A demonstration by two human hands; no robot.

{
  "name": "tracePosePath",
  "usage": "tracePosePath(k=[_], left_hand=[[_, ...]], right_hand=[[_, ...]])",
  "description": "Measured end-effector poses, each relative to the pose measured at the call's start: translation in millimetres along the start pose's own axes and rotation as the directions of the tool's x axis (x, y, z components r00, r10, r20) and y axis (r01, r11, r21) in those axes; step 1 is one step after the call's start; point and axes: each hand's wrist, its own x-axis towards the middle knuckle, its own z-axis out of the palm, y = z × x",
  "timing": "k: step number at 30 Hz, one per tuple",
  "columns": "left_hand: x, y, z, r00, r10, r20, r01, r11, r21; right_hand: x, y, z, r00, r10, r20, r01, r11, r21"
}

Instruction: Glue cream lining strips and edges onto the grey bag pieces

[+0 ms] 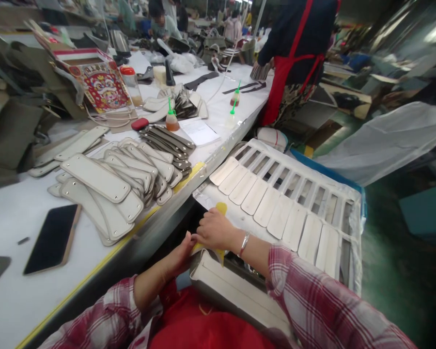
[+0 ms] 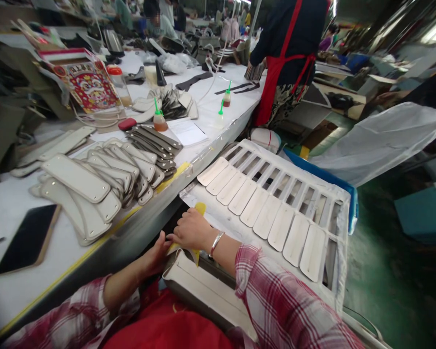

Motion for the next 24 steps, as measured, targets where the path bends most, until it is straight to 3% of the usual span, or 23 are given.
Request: tracePosePath(k=[7, 10, 14, 17, 20, 24], left_hand=[[5.7, 25.1, -0.3, 0.996, -0.076, 0.036, 0.074, 0.997, 0.031], [4.6, 32.7, 4.6, 0.997, -0.082, -0.002, 0.082, 0.997, 0.006], [-1.9, 19.8, 12.9, 0.996, -0.012, -0.09, 0.004, 0.996, -0.088], [-5.5, 5.3, 19.9, 0.976, -0.034, -0.215, 0.003, 0.99, -0.144], [-5.6, -6.3, 19.6, 0.92, -0.053, -0.389, 0.005, 0.992, -0.124], [-5.9, -23.7, -1.1, 0.843, -0.005, -0.538, 0.022, 0.999, 0.025]], right_hand=[[6.1, 0.8, 0.7, 1.0, 0.005, -0.002, -0.005, 1.0, 0.015], [6.8, 2.1, 1.4, 1.0, 0.006, -0.026, -0.005, 1.0, 0.018], [7.0, 2.3, 4.7, 0.999, -0.034, -0.016, 0.034, 0.998, 0.043], [7.1, 1.1, 6.3, 0.997, -0.075, -0.003, 0.075, 0.996, 0.053], [8.3, -0.8, 5.3, 0.995, -0.098, 0.028, 0.096, 0.994, 0.051], [11.8, -2.7, 2.1, 0.988, -0.117, 0.098, 0.112, 0.992, 0.057]])
